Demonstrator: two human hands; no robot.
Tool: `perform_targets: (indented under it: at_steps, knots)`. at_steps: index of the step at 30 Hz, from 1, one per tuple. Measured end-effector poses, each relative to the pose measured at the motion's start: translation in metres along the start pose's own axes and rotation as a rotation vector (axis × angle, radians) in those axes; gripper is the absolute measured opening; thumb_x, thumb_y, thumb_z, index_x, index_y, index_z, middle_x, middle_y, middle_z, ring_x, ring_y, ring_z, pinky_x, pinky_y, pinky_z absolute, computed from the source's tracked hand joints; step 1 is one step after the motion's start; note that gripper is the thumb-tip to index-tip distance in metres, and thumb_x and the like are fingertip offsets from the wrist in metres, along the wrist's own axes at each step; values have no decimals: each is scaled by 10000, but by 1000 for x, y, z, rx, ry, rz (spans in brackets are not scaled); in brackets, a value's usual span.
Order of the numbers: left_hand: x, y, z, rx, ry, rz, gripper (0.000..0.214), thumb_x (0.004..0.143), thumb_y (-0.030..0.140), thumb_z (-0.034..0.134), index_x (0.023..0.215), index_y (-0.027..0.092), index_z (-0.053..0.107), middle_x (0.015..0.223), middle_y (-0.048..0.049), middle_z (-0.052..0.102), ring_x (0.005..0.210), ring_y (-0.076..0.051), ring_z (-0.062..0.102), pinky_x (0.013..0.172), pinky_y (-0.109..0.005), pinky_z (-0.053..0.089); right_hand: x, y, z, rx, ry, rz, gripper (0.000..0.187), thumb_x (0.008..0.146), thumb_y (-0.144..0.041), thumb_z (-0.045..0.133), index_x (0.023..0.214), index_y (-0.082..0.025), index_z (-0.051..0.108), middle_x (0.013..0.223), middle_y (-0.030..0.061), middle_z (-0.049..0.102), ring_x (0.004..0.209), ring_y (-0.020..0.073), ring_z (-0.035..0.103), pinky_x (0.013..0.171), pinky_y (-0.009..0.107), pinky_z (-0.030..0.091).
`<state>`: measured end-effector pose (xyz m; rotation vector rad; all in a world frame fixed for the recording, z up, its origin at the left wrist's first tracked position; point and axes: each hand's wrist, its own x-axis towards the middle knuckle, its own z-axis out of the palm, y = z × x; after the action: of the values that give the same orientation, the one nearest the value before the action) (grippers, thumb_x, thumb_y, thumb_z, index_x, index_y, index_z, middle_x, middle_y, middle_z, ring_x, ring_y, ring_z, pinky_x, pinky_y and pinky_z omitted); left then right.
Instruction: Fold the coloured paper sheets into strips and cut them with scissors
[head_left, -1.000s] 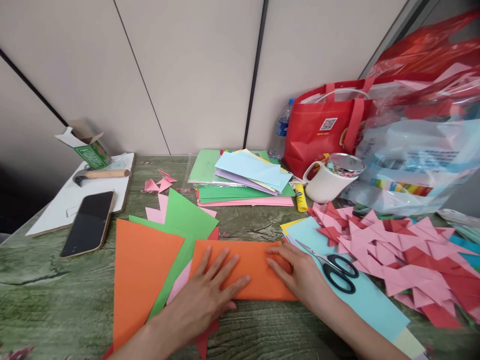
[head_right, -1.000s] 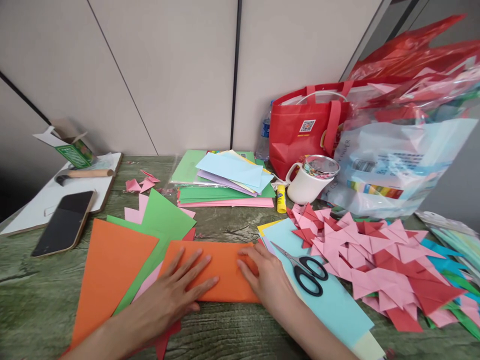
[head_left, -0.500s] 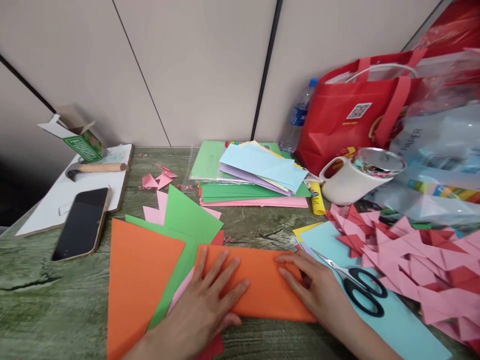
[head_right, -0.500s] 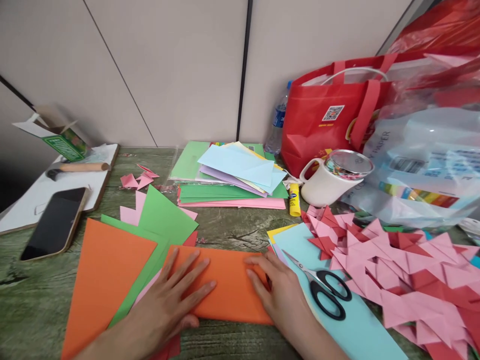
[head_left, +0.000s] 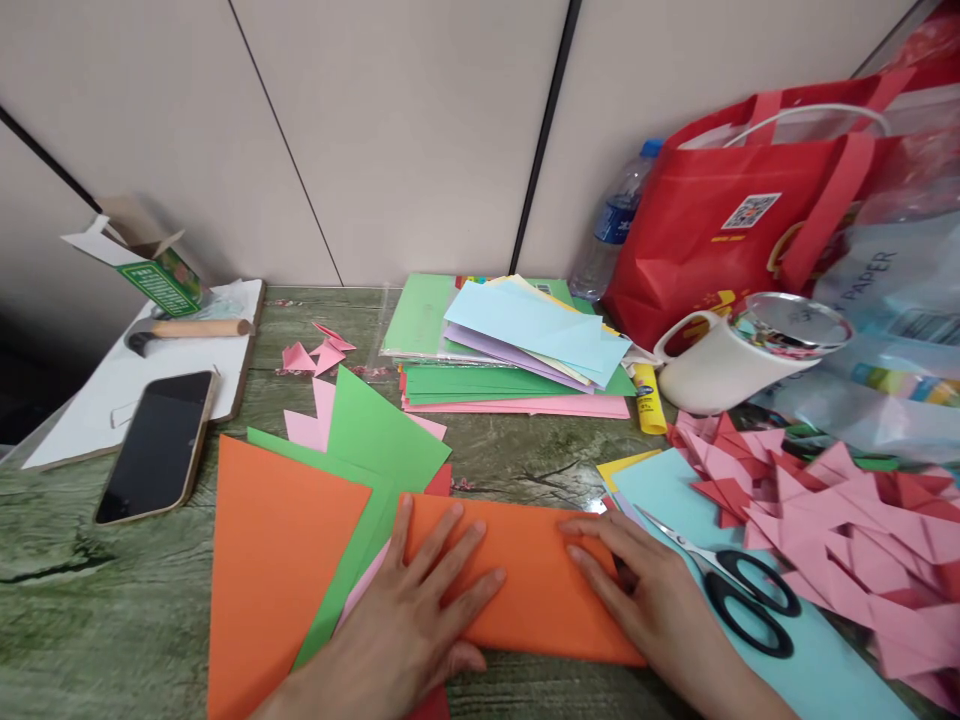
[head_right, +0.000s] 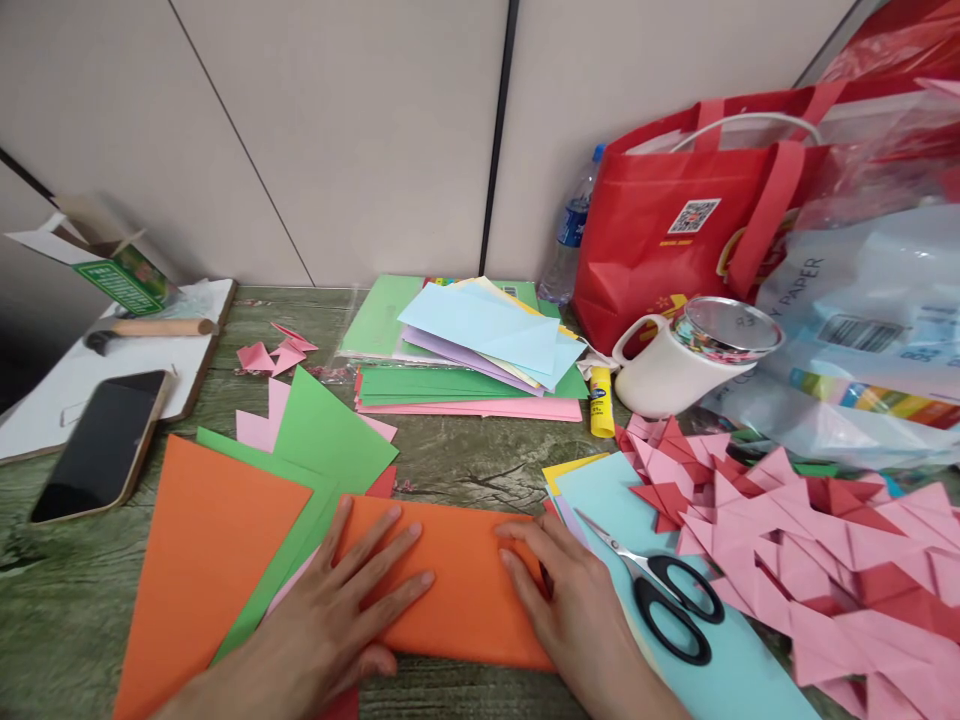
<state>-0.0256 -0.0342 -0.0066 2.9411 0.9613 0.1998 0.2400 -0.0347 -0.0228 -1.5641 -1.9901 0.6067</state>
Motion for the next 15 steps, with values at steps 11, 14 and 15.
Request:
perform_targets:
  at_steps: [11,14,15]
  knots:
    - [2,0,-4,108,-34,13,704,732,484,692,1345,259,429,1405,-115,437,1320,-335,335,1030,-655,29,0,-1,1,-32,20,-43,165,907,-283,471,984,-248,612,897,31,654,818,171,654,719,274,516]
    - [2,0,-4,107,-30,17,719,720,492,698,1344,257,431,1407,-118,434,1316,-343,340,1027,-663,43,1,-1,1,-37,23,-41,159,905,-286,479,985,-250,612,894,28,655,814,170,655,713,273,517]
    - [2,0,-3,108,-31,16,717,721,499,694,1343,257,432,1405,-116,436,1313,-344,344,1028,-662,43,1,-1,1,-37,27,-40,158,905,-286,480,984,-250,612,892,26,655,812,169,656,711,271,517]
